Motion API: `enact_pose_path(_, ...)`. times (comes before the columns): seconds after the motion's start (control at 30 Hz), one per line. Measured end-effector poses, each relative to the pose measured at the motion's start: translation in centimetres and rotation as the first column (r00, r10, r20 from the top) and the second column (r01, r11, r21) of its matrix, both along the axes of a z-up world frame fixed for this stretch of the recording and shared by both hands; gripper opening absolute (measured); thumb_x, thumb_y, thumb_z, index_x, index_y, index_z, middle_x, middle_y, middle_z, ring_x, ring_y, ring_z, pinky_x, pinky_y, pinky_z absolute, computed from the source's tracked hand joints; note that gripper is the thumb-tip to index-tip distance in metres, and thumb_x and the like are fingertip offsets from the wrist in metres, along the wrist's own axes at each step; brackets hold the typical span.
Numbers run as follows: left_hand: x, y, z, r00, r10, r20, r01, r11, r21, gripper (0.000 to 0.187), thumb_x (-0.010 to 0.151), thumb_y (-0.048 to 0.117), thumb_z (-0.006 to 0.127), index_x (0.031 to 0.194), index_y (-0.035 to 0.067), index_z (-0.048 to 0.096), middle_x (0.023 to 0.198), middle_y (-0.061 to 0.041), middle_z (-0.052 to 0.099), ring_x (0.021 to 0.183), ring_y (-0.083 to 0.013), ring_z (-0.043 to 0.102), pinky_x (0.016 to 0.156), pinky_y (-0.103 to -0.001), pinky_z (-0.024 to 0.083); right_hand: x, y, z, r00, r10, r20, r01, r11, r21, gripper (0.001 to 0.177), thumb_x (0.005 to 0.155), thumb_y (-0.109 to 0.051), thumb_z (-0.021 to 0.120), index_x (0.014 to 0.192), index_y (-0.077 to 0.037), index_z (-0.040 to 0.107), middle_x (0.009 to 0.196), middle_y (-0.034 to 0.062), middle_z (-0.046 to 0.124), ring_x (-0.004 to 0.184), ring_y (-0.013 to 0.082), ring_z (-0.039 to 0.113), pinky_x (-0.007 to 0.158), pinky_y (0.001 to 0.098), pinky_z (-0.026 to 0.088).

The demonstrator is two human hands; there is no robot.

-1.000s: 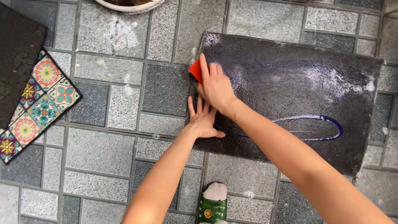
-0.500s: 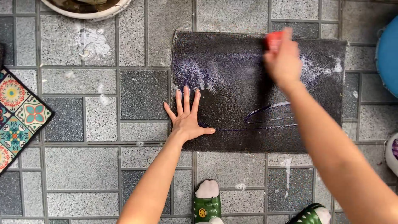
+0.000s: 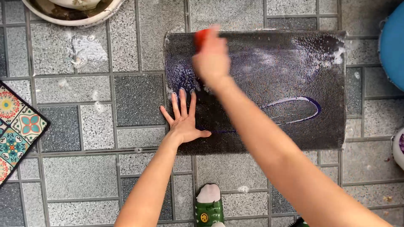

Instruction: Scrubbing and rinsing decorative floor mats using detergent and water.

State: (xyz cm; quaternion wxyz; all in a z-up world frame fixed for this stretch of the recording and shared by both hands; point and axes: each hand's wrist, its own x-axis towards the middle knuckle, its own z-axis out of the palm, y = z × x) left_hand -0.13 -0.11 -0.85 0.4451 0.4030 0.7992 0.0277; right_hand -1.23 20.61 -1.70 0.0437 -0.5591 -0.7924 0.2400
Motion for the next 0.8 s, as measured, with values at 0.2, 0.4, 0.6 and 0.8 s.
enact_pose_path(0.2, 0.4, 0.1, 0.3, 0.998, 0.032, -0.058, -0.032, 0.999, -0.001, 0.154, 0.056, 0.074, 0.084, 0.163, 0.026, -0.015, 0.167, -0.015, -0.030, 0.151, -0.0389, -0.035, 0.108, -0.076, -0.023, -1.8, -1.7, -0.7, 0.829, 0.557, -0.054, -0.541, 0.823, 0.174, 0.101, 0.080, -0.024, 0.075, 0.155, -0.002, 0.012, 0.121, 0.0282, 0.052, 0.107, 0.0443, 0.060, 0.077, 0.0480, 0.061)
enact_pose_path(0.4, 0.6, 0.3, 1.0, 0.995, 0.085, -0.051, -0.086, 0.996, -0.004, 0.153, 0.055, 0.074, 0.085, 0.163, 0.029, -0.014, 0.168, -0.011, -0.030, 0.153, -0.0346, -0.033, 0.108, -0.077, -0.021, 13.9, 13.1, -0.2, 0.931, 0.337, 0.138, -0.361, 0.901, 0.241, 0.082, 0.095, -0.026, 0.073, 0.160, -0.016, 0.025, 0.128, 0.0260, 0.055, 0.110, 0.0459, 0.060, 0.083, 0.0570, 0.056)
enact_pose_path(0.6, 0.1, 0.2, 1.1, 0.997, 0.074, -0.019, -0.074, 0.997, 0.021, 0.151, 0.059, 0.071, 0.085, 0.163, 0.027, -0.015, 0.167, -0.014, -0.031, 0.151, -0.0373, -0.035, 0.107, -0.077, -0.023, 24.9, 22.3, -6.1, 0.963, 0.038, 0.267, -0.136, 0.923, 0.360, 0.090, 0.104, -0.020, 0.066, 0.168, -0.004, 0.005, 0.137, 0.0309, 0.050, 0.116, 0.0465, 0.060, 0.097, 0.0542, 0.054)
enact_pose_path(0.8, -0.3, 0.2, 0.5, 0.999, 0.044, 0.031, -0.044, 0.999, 0.006, 0.154, 0.060, 0.066, 0.087, 0.162, 0.024, -0.019, 0.166, -0.017, -0.034, 0.150, -0.0392, -0.037, 0.106, -0.077, -0.024, 11.0, 13.0, -7.1, 0.987, -0.052, 0.155, -0.026, 0.885, 0.464, 0.107, 0.089, -0.014, 0.074, 0.162, 0.005, -0.002, 0.126, 0.0306, 0.050, 0.108, 0.0443, 0.060, 0.092, 0.0484, 0.056)
